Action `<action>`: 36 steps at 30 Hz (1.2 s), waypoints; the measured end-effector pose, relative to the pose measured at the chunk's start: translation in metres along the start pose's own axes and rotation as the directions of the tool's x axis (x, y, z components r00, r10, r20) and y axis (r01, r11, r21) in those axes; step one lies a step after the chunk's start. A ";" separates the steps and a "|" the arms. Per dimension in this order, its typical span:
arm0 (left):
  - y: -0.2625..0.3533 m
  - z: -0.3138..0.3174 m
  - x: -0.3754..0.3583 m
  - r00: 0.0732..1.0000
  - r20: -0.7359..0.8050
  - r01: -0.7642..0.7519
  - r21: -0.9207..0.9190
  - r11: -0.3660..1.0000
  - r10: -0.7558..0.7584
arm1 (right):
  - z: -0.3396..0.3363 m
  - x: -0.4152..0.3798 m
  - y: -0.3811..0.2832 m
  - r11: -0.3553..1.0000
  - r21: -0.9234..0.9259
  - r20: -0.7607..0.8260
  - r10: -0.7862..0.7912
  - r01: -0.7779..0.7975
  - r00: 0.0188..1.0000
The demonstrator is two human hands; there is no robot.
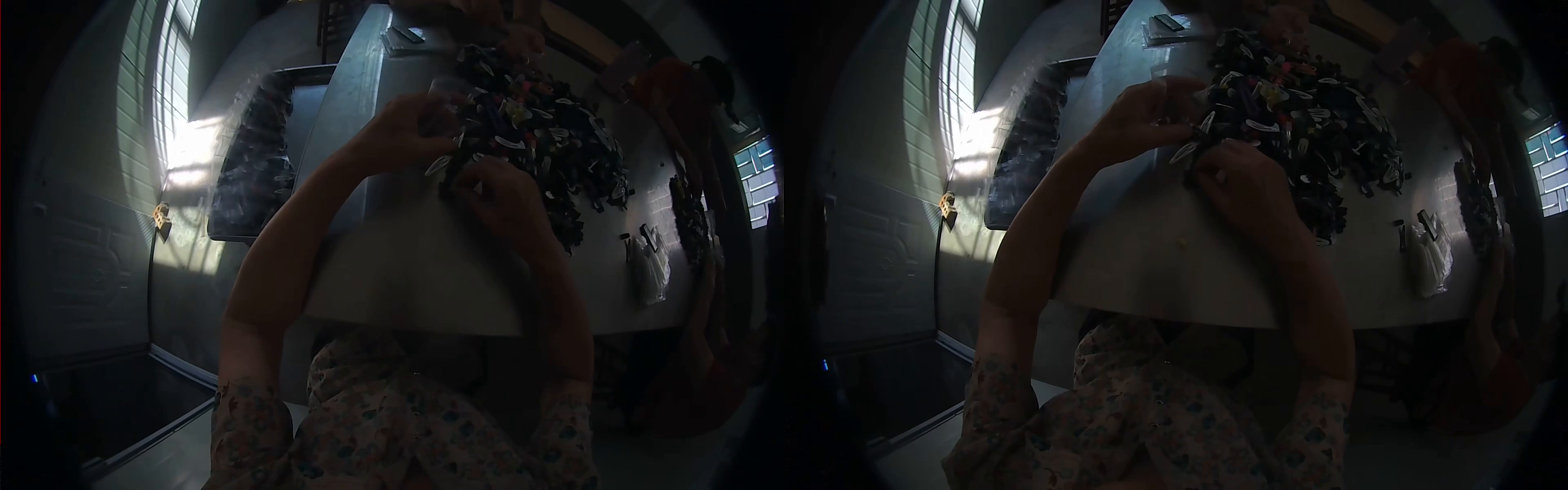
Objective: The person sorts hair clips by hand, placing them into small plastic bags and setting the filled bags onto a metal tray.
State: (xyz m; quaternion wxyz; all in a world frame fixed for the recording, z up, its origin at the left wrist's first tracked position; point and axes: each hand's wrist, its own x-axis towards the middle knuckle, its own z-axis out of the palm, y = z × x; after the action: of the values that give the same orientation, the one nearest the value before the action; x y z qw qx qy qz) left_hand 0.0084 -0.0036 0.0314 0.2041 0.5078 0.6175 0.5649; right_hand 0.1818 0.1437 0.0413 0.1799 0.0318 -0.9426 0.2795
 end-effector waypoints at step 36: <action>0.019 0.026 -0.005 0.964 0.255 0.056 0.065 0.996 -0.071 | -0.024 0.000 -0.012 0.984 0.030 -0.493 -0.136 0.173 0.859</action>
State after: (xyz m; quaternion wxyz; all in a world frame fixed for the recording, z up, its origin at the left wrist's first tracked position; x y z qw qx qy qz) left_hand 0.0394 0.0020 0.0398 0.2858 0.5622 0.6177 0.4698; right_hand 0.1914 0.1465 0.0666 0.4327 0.0422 -0.8500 0.2976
